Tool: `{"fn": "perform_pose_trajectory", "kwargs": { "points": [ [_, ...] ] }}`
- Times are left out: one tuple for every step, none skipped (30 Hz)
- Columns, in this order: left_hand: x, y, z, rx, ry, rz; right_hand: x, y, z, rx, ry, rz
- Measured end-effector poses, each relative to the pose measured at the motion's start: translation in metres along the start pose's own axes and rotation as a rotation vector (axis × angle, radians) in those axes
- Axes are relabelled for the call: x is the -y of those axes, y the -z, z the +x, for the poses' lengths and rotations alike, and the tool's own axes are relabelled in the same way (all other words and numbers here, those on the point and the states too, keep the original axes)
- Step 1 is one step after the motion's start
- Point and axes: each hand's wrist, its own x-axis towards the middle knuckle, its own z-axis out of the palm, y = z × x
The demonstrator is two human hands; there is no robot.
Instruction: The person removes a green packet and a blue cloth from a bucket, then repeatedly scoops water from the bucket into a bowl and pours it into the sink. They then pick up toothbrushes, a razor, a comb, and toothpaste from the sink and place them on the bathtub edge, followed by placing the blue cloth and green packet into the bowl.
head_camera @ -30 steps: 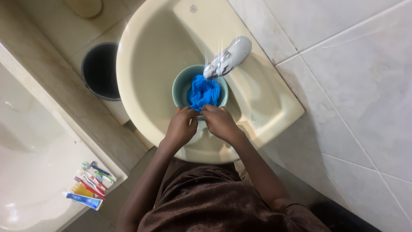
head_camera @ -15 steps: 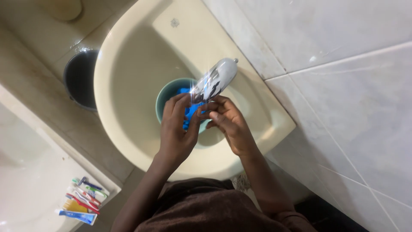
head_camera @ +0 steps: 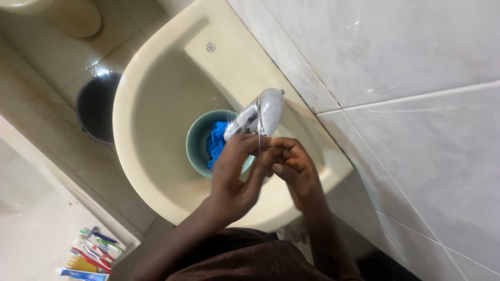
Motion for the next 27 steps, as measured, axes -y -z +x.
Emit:
{"fn": "perform_pose_trajectory", "kwargs": {
  "points": [
    [0.0,0.007,-0.007,-0.007,-0.01,0.005,-0.004,-0.009,-0.009,-0.023,0.019,-0.006],
    [0.0,0.014,-0.016,-0.015,-0.016,0.012,-0.009,-0.017,-0.017,-0.045,0.035,-0.01],
    [0.0,0.019,-0.027,-0.032,0.029,0.015,-0.014,-0.024,-0.022,-0.017,0.021,-0.019],
    [0.0,0.024,-0.038,-0.053,0.073,0.018,-0.018,-0.031,-0.026,0.015,0.007,-0.03],
    [0.0,0.03,-0.05,-0.074,0.117,0.02,-0.022,-0.04,-0.029,0.047,-0.007,-0.042],
    [0.0,0.036,-0.064,-0.104,0.114,0.046,-0.027,-0.051,-0.031,0.093,-0.002,-0.08],
    [0.001,0.043,-0.078,-0.134,0.111,0.071,-0.032,-0.062,-0.033,0.139,0.004,-0.119],
    [0.0,0.051,-0.093,-0.167,0.11,0.101,-0.037,-0.074,-0.034,0.191,0.009,-0.155],
    [-0.001,0.059,-0.108,-0.218,0.132,0.135,-0.042,-0.087,-0.035,0.221,-0.003,-0.211],
    [-0.002,0.066,-0.123,-0.272,0.154,0.168,-0.048,-0.1,-0.036,0.254,-0.015,-0.268],
    [-0.003,0.074,-0.138,-0.326,0.177,0.2,-0.054,-0.114,-0.038,0.287,-0.025,-0.326],
    [-0.004,0.081,-0.152,-0.379,0.196,0.21,-0.06,-0.127,-0.041,0.327,-0.035,-0.326],
    [-0.006,0.089,-0.167,-0.432,0.216,0.218,-0.066,-0.141,-0.044,0.367,-0.046,-0.325],
    [-0.007,0.097,-0.181,-0.492,0.23,0.234,-0.073,-0.153,-0.045,0.417,-0.053,-0.323],
    [-0.008,0.105,-0.195,-0.534,0.233,0.231,-0.08,-0.166,-0.048,0.466,-0.048,-0.339],
    [-0.009,0.113,-0.209,-0.583,0.232,0.232,-0.088,-0.179,-0.05,0.524,-0.042,-0.354],
    [-0.009,0.123,-0.224,-0.631,0.231,0.233,-0.098,-0.193,-0.052,0.581,-0.035,-0.369],
    [-0.008,0.133,-0.239,-0.682,0.223,0.246,-0.108,-0.208,-0.053,0.618,-0.048,-0.363],
    [-0.006,0.143,-0.253,-0.732,0.214,0.26,-0.12,-0.223,-0.055,0.654,-0.061,-0.357],
    [-0.007,0.152,-0.27,-0.783,0.213,0.277,-0.132,-0.239,-0.06,0.691,-0.083,-0.348],
    [-0.008,0.163,-0.288,-0.842,0.223,0.271,-0.143,-0.256,-0.064,0.74,-0.08,-0.375],
    [-0.009,0.175,-0.306,-0.899,0.233,0.265,-0.155,-0.275,-0.067,0.787,-0.077,-0.4],
    [-0.01,0.188,-0.323,-0.956,0.242,0.259,-0.168,-0.296,-0.072,0.835,-0.073,-0.424],
    [-0.012,0.203,-0.342,-1.011,0.248,0.296,-0.181,-0.319,-0.079,0.878,-0.029,-0.444],
    [-0.014,0.218,-0.362,-1.065,0.254,0.333,-0.196,-0.343,-0.088,0.921,0.015,-0.46],
    [-0.017,0.234,-0.385,-1.113,0.262,0.364,-0.212,-0.366,-0.1,0.955,0.061,-0.478],
    [-0.021,0.248,-0.408,-1.151,0.265,0.391,-0.228,-0.389,-0.114,0.975,0.062,-0.484]
  ]
}}
